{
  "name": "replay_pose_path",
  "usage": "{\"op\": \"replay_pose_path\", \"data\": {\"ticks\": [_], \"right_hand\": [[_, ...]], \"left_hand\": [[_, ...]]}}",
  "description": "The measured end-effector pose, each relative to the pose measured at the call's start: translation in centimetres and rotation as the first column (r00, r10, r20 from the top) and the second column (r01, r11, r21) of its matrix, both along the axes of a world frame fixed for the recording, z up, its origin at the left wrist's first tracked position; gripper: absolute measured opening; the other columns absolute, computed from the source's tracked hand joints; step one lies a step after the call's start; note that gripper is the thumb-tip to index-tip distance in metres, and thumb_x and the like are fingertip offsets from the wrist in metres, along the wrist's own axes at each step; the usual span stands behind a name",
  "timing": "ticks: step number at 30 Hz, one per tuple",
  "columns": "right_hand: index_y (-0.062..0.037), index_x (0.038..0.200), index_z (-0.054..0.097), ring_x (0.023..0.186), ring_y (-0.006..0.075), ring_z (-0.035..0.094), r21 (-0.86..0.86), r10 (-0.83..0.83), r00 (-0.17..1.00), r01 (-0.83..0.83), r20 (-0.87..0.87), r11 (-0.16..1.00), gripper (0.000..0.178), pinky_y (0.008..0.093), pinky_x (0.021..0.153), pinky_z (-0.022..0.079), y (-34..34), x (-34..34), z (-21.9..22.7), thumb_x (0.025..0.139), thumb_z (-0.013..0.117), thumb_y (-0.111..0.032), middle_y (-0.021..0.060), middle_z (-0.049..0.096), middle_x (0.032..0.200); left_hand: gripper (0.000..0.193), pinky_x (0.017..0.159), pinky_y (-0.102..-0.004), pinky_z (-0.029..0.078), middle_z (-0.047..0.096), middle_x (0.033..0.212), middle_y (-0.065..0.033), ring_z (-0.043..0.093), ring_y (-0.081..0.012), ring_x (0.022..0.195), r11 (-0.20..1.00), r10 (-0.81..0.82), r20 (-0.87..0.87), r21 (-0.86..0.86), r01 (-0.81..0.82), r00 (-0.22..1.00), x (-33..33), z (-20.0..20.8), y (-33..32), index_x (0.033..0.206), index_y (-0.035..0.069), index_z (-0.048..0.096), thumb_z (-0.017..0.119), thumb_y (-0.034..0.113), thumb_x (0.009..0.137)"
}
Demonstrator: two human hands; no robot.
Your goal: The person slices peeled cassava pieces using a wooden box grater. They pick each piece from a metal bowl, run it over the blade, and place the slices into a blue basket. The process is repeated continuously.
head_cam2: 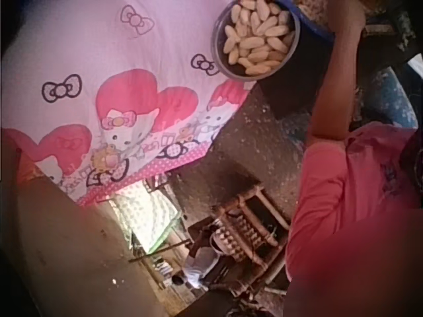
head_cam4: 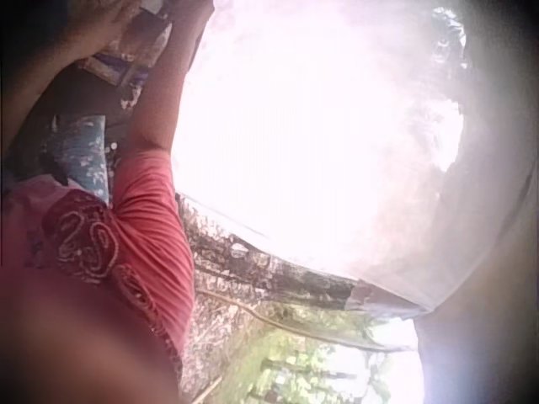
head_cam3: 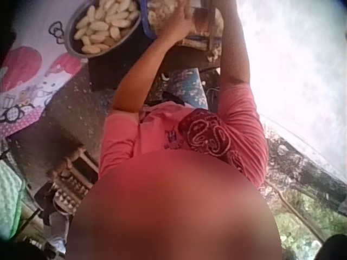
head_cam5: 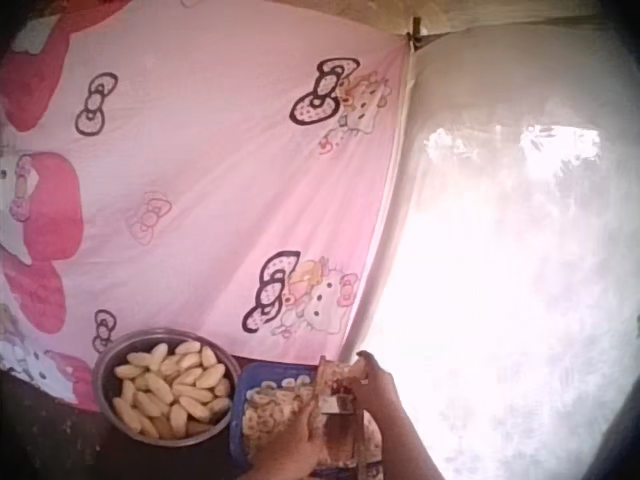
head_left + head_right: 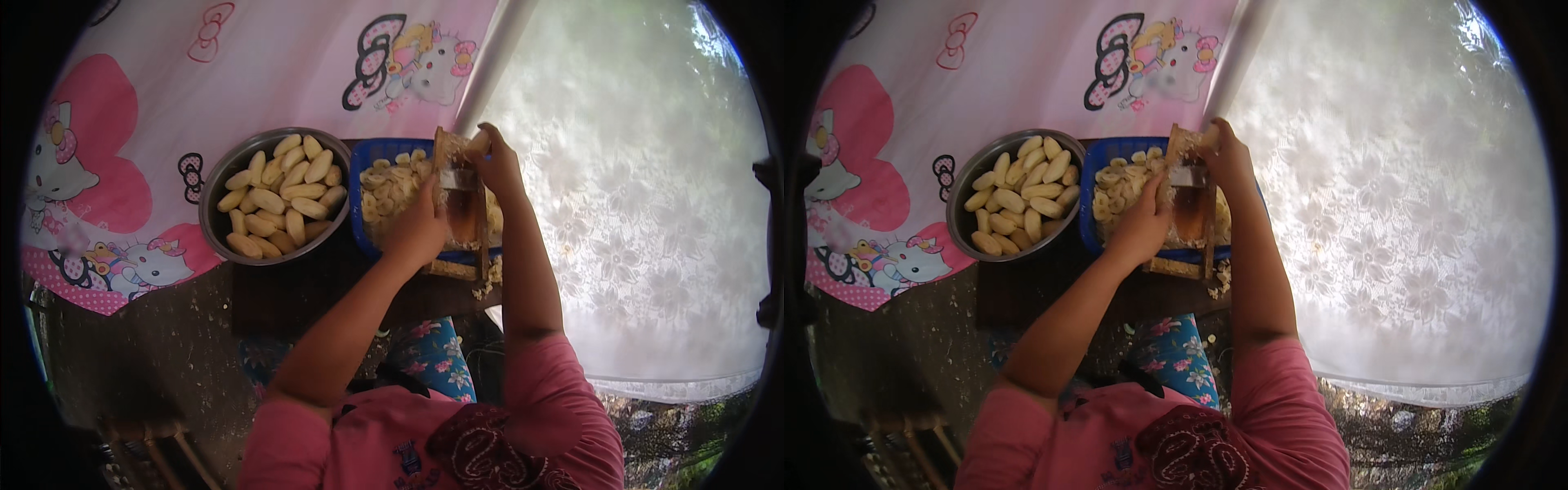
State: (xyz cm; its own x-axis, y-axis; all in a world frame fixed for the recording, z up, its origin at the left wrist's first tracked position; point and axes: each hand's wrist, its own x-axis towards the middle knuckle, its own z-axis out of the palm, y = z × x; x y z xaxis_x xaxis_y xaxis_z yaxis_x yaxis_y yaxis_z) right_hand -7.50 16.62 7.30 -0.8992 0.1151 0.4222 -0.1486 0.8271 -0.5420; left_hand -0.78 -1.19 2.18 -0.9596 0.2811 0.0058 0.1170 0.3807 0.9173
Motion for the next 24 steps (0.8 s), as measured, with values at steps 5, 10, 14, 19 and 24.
{"op": "replay_pose_path", "data": {"ticks": [5,10,14,19,24], "right_hand": [[-0.0062,0.135,0.048,0.113,0.0374,0.060,0.088,0.126,0.992,-0.123,-0.030,0.989,0.057,0.0413,0.093,0.048,-2.6,7.7,-1.0,0.083,0.069,-0.012,0.0232,0.061,0.119],[-0.0036,0.134,0.048,0.117,0.0412,0.056,0.137,0.066,0.991,-0.050,-0.116,0.989,0.054,0.0442,0.095,0.047,-4.1,8.5,-1.8,0.083,0.065,-0.009,0.0253,0.058,0.125],[-0.0072,0.133,0.050,0.101,0.0405,0.063,0.054,0.012,0.995,-0.007,-0.094,0.999,0.056,0.0435,0.085,0.051,-2.8,-0.4,-0.5,0.081,0.070,-0.016,0.0246,0.064,0.111],[-0.0090,0.133,0.049,0.102,0.0403,0.064,0.072,0.087,0.993,-0.082,-0.077,0.994,0.059,0.0429,0.083,0.052,-3.1,3.6,-0.3,0.080,0.072,-0.018,0.0224,0.067,0.105],[-0.0100,0.132,0.051,0.105,0.0407,0.063,0.120,0.004,0.998,-0.011,0.059,0.993,0.056,0.0450,0.088,0.049,-3.9,10.6,-1.5,0.080,0.068,-0.014,0.0241,0.064,0.113]], "left_hand": [[0.058,0.086,-0.0529,0.047,0.065,0.106,-0.0273,0.063,-0.0439,0.097,0.993,0.102,-0.069,0.073,-0.097,0.992,0.0,-0.6,-0.6,0.148,0.008,0.026,0.047,0.021,0.094],[0.059,0.086,-0.0529,0.047,0.064,0.104,-0.0292,0.063,-0.0440,0.097,0.994,0.098,-0.063,0.048,-0.095,0.993,-0.5,-1.1,-0.3,0.147,0.009,0.026,0.047,0.018,0.093],[0.059,0.086,-0.0526,0.048,0.065,0.104,-0.0290,0.063,-0.0439,0.097,0.997,0.071,-0.002,0.012,-0.071,0.997,-0.1,-0.6,-0.5,0.148,0.009,0.026,0.047,0.018,0.093],[0.059,0.084,-0.0515,0.048,0.065,0.102,-0.0273,0.064,-0.0430,0.095,0.996,0.092,-0.062,0.024,-0.091,0.994,-0.2,-0.5,-1.1,0.148,0.010,0.025,0.048,0.020,0.094],[0.059,0.080,-0.0505,0.047,0.066,0.098,-0.0245,0.064,-0.0431,0.089,0.990,0.136,-0.118,0.054,-0.130,0.984,-0.1,-1.3,-0.6,0.148,0.013,0.025,0.048,0.022,0.095]]}}
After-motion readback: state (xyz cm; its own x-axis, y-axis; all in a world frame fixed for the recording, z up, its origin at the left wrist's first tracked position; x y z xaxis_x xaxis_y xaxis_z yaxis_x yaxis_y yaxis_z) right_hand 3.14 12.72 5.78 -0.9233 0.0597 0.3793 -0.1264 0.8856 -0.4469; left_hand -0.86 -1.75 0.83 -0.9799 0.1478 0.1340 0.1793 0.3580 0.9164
